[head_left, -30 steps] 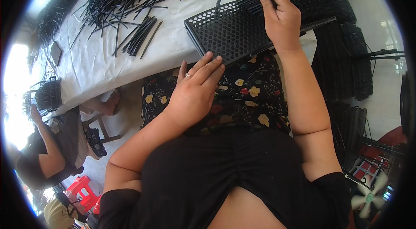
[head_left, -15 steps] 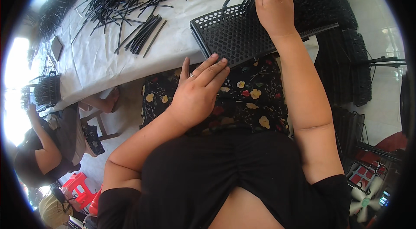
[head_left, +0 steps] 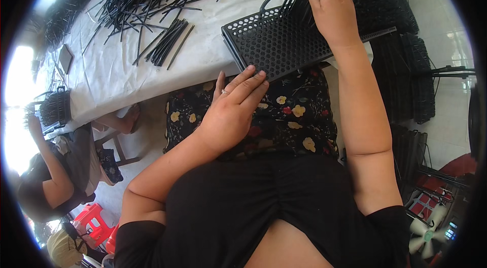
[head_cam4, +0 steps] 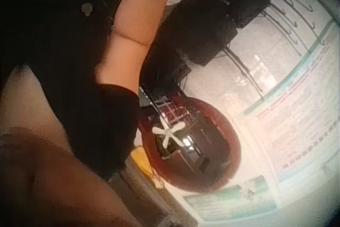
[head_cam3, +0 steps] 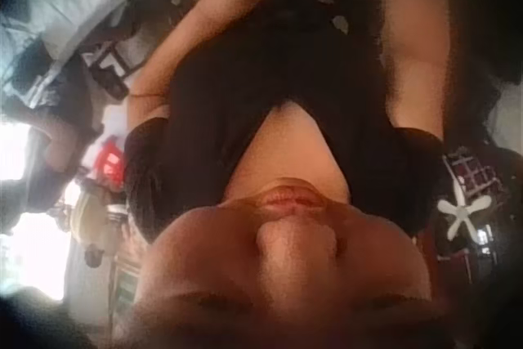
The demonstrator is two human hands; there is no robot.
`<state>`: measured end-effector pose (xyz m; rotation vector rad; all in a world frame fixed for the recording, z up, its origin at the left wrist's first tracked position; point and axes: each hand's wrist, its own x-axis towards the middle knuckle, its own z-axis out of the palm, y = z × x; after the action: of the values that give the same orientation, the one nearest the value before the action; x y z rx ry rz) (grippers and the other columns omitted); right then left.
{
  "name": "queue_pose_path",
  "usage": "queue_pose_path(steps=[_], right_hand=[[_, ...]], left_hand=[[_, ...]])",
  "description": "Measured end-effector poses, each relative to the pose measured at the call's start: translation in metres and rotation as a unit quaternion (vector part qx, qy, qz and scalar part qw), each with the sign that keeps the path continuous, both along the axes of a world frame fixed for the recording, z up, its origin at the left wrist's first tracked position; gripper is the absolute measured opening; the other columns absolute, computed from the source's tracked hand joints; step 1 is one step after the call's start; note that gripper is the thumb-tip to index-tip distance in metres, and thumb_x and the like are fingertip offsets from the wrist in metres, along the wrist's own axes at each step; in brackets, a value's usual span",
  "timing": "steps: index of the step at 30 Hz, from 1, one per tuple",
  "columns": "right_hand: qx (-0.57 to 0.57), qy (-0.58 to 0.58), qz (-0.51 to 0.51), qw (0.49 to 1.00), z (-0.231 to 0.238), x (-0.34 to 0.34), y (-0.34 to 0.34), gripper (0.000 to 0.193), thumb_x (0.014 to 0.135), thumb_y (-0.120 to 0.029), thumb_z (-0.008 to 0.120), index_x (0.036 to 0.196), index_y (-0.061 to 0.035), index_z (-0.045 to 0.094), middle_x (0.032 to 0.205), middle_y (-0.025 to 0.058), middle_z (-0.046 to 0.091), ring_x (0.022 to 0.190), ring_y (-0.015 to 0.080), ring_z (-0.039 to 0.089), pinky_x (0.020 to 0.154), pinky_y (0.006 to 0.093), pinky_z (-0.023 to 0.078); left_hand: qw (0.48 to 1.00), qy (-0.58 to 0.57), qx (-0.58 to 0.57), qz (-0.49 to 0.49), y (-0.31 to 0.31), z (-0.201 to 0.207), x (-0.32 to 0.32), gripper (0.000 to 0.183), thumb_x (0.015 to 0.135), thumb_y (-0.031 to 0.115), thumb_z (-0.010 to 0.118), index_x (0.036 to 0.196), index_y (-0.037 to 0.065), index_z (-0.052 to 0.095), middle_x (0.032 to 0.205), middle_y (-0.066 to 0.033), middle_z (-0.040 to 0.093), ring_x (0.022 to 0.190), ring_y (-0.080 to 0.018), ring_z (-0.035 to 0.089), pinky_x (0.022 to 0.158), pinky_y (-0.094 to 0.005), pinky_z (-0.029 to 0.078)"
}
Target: The person gathers metal rods from a pile on the table and inserts them into the holes of a perforated rack by hand.
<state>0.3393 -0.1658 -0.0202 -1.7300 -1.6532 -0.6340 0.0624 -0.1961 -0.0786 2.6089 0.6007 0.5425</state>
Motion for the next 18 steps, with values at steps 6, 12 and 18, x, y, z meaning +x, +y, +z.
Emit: queue_pose_path(steps=[6, 12, 18], right_hand=[[-0.057, 0.047, -0.017, 0.997, 0.007, 0.006, -0.010, 0.016, 0.085, -0.018, 0.069, 0.091, -0.0029, 0.066, 0.089, 0.0109, 0.066, 0.082, 0.0293, 0.064, 0.074, 0.0350, 0.049], [-0.055, 0.066, -0.041, 0.995, 0.009, 0.008, -0.019, 0.018, 0.083, -0.019, 0.071, 0.091, -0.0036, 0.072, 0.089, 0.0106, 0.069, 0.083, 0.0250, 0.066, 0.076, 0.0310, 0.049], [-0.049, 0.101, -0.014, 0.994, 0.012, 0.014, -0.029, 0.018, 0.082, -0.023, 0.071, 0.088, -0.0067, 0.074, 0.087, 0.0093, 0.070, 0.081, 0.0285, 0.066, 0.074, 0.0349, 0.051]], left_hand=[[1.000, -0.005, 0.010, 0.002, 0.000, 0.000, 0.000, 0.041, 0.081, 0.001, 0.064, 0.122, 0.009, 0.063, 0.135, -0.0045, 0.055, 0.135, -0.0232, 0.043, 0.111, -0.0541, 0.031], [1.000, -0.003, 0.021, 0.001, 0.002, 0.002, 0.000, 0.041, 0.081, 0.005, 0.067, 0.122, 0.010, 0.063, 0.134, -0.0031, 0.056, 0.135, -0.0220, 0.044, 0.111, -0.0549, 0.030], [1.000, -0.016, 0.022, -0.006, 0.004, -0.003, -0.002, 0.040, 0.081, 0.007, 0.068, 0.121, 0.010, 0.063, 0.133, -0.0027, 0.056, 0.134, -0.0219, 0.044, 0.111, -0.0569, 0.029]])
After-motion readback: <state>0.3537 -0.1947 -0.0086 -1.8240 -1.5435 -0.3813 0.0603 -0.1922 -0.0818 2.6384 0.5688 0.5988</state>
